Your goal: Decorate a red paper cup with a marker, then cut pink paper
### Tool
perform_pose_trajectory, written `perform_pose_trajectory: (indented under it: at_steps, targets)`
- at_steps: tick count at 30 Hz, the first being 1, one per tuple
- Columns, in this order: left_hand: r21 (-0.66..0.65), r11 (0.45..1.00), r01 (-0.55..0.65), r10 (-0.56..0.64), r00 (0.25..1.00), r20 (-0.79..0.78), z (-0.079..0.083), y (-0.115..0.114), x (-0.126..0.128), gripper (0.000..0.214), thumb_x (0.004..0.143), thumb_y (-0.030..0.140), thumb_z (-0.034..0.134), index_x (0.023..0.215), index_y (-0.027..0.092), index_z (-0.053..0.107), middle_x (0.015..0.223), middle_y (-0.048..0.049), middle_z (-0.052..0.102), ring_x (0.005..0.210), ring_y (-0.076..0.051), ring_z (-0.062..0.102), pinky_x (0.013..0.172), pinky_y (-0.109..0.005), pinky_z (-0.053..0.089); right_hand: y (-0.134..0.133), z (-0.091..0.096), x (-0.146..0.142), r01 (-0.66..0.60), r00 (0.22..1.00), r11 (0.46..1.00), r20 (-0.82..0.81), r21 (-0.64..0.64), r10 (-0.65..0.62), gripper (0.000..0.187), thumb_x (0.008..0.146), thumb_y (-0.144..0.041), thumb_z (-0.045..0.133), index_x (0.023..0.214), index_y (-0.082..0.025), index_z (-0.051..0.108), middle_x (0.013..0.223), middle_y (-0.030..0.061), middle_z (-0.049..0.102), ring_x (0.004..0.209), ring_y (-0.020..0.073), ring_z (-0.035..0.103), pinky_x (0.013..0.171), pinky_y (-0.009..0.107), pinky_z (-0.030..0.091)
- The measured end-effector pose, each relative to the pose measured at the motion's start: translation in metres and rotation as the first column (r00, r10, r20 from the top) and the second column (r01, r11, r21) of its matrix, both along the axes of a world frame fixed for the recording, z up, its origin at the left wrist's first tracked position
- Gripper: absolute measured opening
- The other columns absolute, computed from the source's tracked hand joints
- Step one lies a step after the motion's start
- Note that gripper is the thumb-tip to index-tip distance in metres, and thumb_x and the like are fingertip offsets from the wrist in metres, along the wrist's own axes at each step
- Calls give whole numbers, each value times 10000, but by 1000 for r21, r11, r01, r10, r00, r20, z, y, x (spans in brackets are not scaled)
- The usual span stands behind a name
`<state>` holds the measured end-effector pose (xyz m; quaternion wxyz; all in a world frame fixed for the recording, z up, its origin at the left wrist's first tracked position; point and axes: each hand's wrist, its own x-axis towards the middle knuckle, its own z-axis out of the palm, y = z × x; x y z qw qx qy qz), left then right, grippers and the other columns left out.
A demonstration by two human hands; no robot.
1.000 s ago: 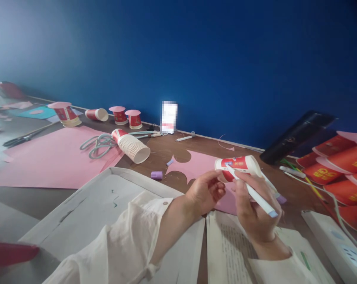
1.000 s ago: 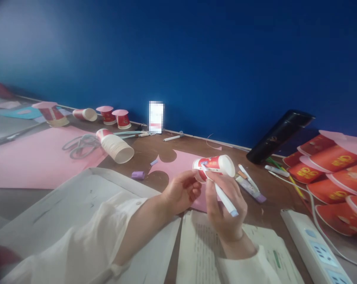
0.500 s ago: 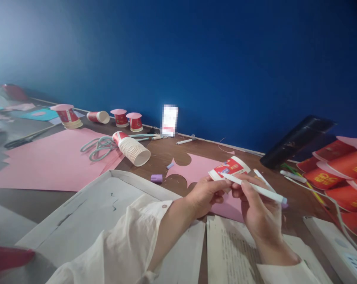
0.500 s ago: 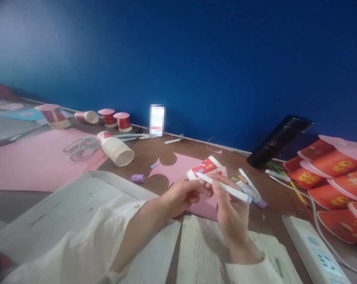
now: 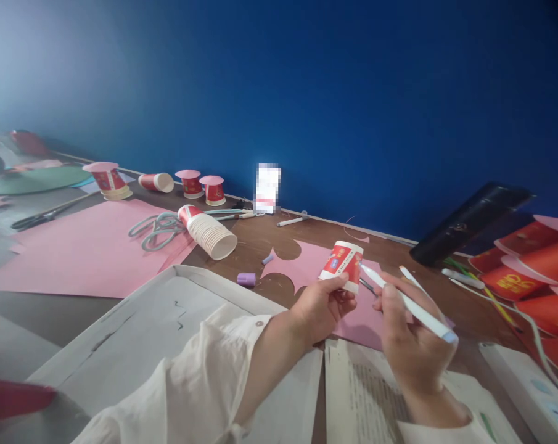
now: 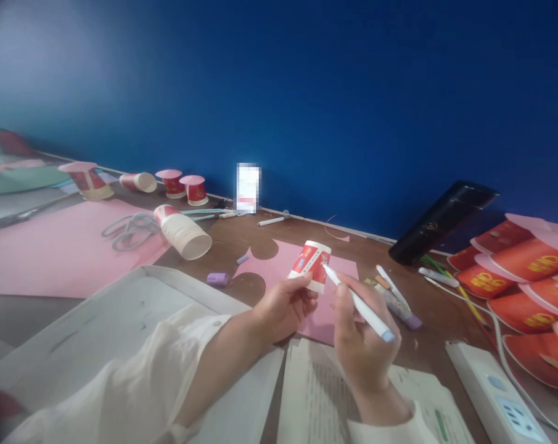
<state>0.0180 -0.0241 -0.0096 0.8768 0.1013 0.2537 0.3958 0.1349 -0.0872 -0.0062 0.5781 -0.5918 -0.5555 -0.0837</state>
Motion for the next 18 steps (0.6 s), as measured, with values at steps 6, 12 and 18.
perform_pose_trajectory:
  at_steps: [6, 12, 18]
  targets:
    - [8, 1000, 10, -10, 1000, 10, -1, -2, 0, 79, 856, 130, 619, 854, 62, 659, 652, -33, 580, 566, -82, 540, 608, -196, 515, 4, 6, -4, -7, 981, 999, 194, 45, -2, 170, 907, -238, 612, 998, -173, 740, 826, 63, 750, 706, 200, 713, 727, 349, 567]
    - [36, 999, 21, -22, 1000, 22, -2, -2, 0, 96, 860, 146, 617, 864, 69, 673, 637, -35, 592, 575, -93, 568, 624, -201, 530, 4, 2, -3, -16, 974, 998, 225, 65, 1, 166, 893, -199, 628, 1020, -179, 733, 831, 57, 752, 711, 193, 717, 732, 337, 580]
    - [75, 997, 30, -32, 999, 22, -1, -3, -1, 114, 867, 161, 634, 897, 62, 680, 637, -27, 593, 570, -85, 571, 635, -195, 532, 5, 2, -3, -14, 976, 999, 216, 31, 6, 173, 895, -215, 624, 1023, -181, 736, 867, 60, 763, 736, 195, 730, 753, 335, 585]
